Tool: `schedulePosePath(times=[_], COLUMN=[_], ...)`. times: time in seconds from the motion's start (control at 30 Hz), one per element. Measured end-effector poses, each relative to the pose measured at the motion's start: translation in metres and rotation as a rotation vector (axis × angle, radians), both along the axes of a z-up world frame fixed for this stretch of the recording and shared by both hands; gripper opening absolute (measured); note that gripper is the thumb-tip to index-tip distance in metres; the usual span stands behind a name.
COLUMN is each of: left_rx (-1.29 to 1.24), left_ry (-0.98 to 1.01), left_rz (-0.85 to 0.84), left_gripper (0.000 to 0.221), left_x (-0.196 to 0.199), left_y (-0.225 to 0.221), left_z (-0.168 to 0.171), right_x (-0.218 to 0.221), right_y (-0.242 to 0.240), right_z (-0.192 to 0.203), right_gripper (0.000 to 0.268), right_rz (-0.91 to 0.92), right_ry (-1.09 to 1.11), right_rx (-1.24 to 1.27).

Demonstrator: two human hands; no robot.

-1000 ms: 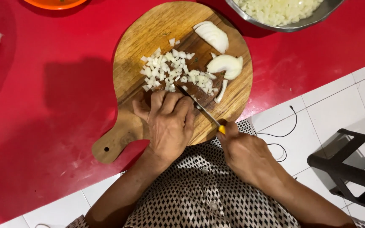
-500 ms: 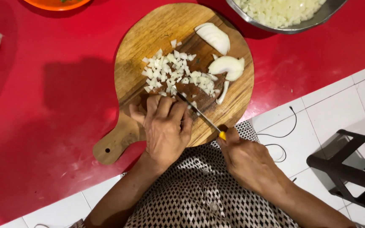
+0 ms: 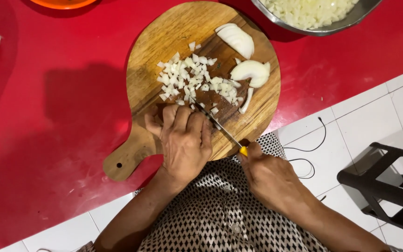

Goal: Slicing and dicing a white onion on a wooden cutting board using a knife

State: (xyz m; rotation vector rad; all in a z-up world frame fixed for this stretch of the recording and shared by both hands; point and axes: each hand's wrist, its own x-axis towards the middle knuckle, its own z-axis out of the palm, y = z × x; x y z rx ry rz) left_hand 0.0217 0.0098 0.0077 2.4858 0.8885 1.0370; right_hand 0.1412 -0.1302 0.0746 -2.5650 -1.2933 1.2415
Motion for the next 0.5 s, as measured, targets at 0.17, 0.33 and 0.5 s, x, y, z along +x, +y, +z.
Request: schedulePosePath(times=[0.17,0.33,0.5], left_rx=[0.132,0.257,0.254], left_ry=[0.016,0.012,0.073], left_rz=[-0.011,0.062,0.052], left_gripper=[0.010,0.010,0.029], left_x=[-0.001,-0.005,-0.008], left_y=[0.009,0.037,0.052], left_z=[-0.034,-0.006,-0.003], right_x=[0.000,0.023,0.018], right_y=[0.012,0.021,0.033], right_z=[0.001,0.024,0.036], right_gripper=[0.035,0.038,0.046], right_rz=[0.066,-0.095,-0.011], right_ry=[-0.061,-0.012,-0.157], right_rx=[-0.040,0.022,-0.120])
